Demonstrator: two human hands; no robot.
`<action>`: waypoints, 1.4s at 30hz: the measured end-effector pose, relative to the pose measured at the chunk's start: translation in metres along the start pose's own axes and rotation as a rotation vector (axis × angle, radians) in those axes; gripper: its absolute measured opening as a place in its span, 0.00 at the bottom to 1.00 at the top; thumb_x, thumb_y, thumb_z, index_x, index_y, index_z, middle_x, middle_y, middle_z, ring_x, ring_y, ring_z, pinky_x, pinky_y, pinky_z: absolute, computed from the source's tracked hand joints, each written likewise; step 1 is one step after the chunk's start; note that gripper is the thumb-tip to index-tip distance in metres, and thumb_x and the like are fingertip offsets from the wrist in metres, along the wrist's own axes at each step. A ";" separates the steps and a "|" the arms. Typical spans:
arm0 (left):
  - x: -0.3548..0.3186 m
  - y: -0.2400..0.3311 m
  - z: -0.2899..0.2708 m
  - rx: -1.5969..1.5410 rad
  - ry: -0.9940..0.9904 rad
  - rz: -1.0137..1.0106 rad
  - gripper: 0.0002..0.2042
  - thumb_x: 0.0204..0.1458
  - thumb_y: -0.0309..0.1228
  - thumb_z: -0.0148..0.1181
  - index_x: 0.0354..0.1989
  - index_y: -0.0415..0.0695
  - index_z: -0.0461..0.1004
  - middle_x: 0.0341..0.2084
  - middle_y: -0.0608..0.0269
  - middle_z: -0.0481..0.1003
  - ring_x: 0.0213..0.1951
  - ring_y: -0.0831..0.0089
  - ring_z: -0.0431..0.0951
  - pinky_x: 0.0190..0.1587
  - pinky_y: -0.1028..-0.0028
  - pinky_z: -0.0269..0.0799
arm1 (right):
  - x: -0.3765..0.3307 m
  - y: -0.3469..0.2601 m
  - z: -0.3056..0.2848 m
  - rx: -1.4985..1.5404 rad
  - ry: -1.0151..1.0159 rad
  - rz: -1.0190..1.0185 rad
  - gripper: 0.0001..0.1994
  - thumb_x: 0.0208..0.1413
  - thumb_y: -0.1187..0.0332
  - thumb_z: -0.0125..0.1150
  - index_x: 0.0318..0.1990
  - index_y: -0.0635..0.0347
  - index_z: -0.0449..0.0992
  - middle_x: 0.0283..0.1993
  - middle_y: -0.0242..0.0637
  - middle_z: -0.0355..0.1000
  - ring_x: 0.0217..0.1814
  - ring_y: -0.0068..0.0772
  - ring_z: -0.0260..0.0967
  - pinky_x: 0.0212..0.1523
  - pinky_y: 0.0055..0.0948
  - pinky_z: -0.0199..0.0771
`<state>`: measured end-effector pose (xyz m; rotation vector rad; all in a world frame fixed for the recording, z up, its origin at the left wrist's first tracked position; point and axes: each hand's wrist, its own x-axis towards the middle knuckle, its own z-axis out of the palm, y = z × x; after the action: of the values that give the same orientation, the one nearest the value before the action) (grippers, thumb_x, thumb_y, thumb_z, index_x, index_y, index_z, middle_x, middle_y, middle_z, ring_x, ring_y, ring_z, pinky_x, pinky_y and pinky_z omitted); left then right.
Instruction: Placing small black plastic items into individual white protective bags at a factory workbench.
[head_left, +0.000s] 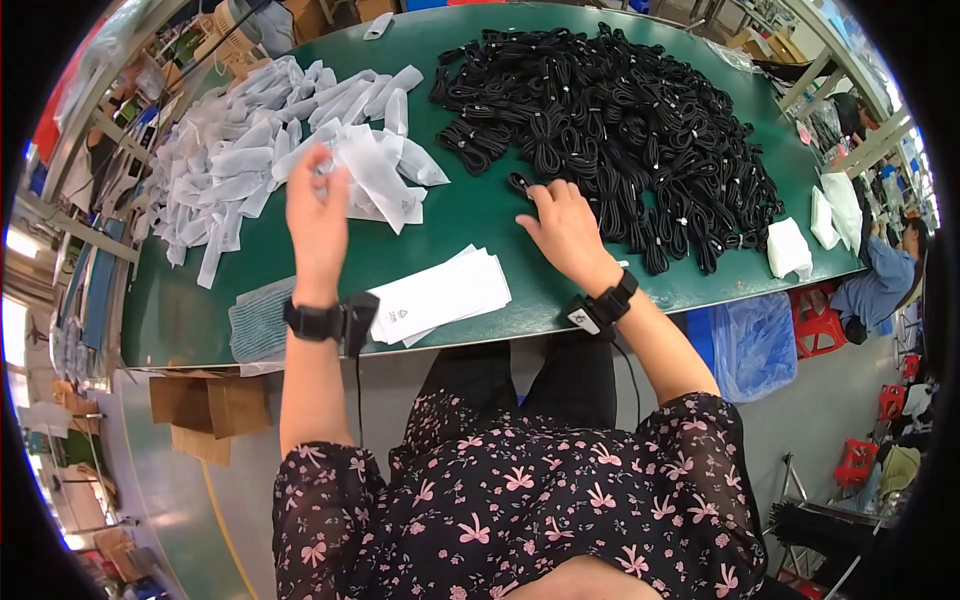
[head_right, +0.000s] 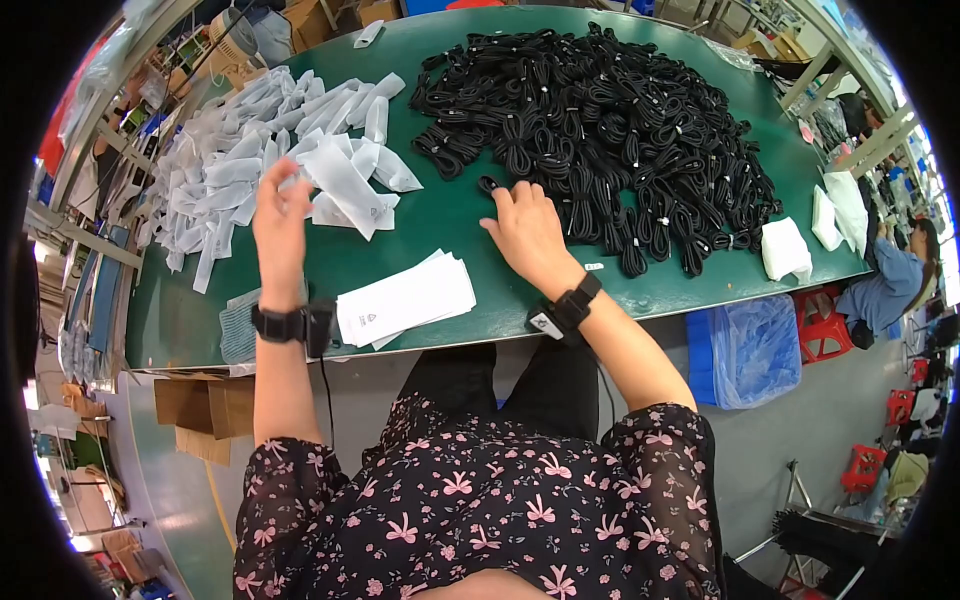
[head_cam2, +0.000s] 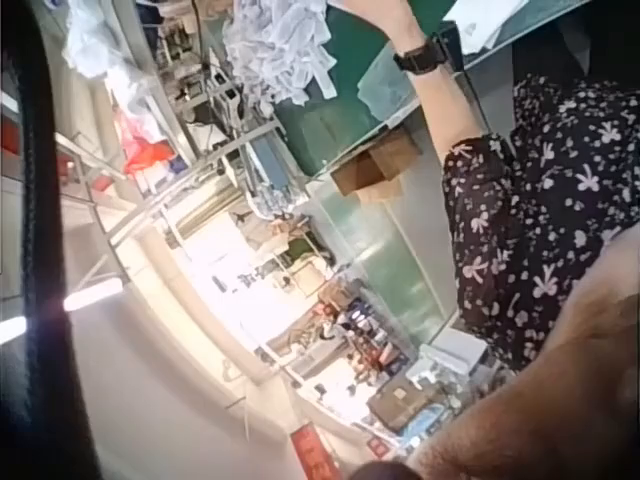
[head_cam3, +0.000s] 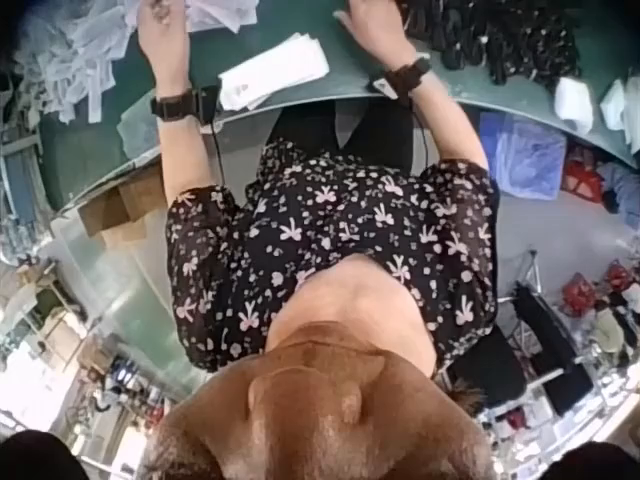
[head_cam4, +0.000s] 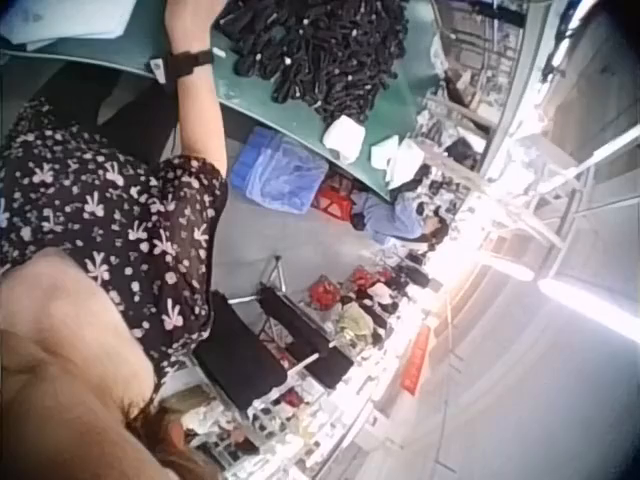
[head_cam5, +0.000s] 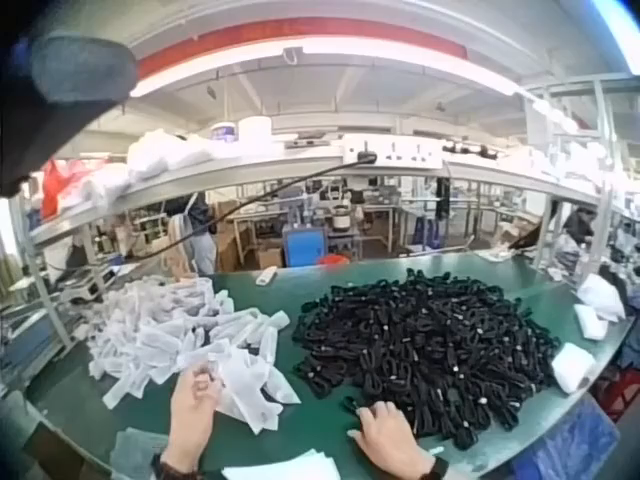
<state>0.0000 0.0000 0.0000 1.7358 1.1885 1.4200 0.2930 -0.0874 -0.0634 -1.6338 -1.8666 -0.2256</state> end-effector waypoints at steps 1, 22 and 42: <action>-0.015 0.005 0.009 0.103 -0.032 0.058 0.15 0.56 0.28 0.60 0.52 0.43 0.72 0.48 0.62 0.76 0.40 0.74 0.75 0.40 0.71 0.74 | -0.001 0.009 0.005 -0.093 -0.061 -0.029 0.18 0.47 0.70 0.67 0.46 0.56 0.70 0.41 0.42 0.66 0.47 0.47 0.68 0.44 0.38 0.73; -0.127 -0.020 0.077 0.161 -0.376 -0.054 0.04 0.51 0.22 0.62 0.33 0.37 0.74 0.27 0.59 0.73 0.28 0.70 0.72 0.33 0.73 0.69 | -0.021 -0.024 -0.021 1.010 -0.325 0.582 0.10 0.55 0.76 0.61 0.45 0.63 0.74 0.35 0.39 0.70 0.35 0.37 0.71 0.33 0.26 0.71; -0.108 0.001 0.067 0.171 -0.407 0.407 0.05 0.49 0.18 0.60 0.33 0.39 0.72 0.36 0.58 0.71 0.36 0.66 0.72 0.36 0.73 0.69 | -0.047 -0.033 -0.016 1.082 -0.450 0.778 0.09 0.55 0.77 0.61 0.44 0.61 0.77 0.38 0.33 0.68 0.32 0.27 0.66 0.33 0.22 0.69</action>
<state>0.0613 -0.0924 -0.0623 2.3488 0.7821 1.1155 0.2682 -0.1415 -0.0684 -1.4595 -1.0646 1.3205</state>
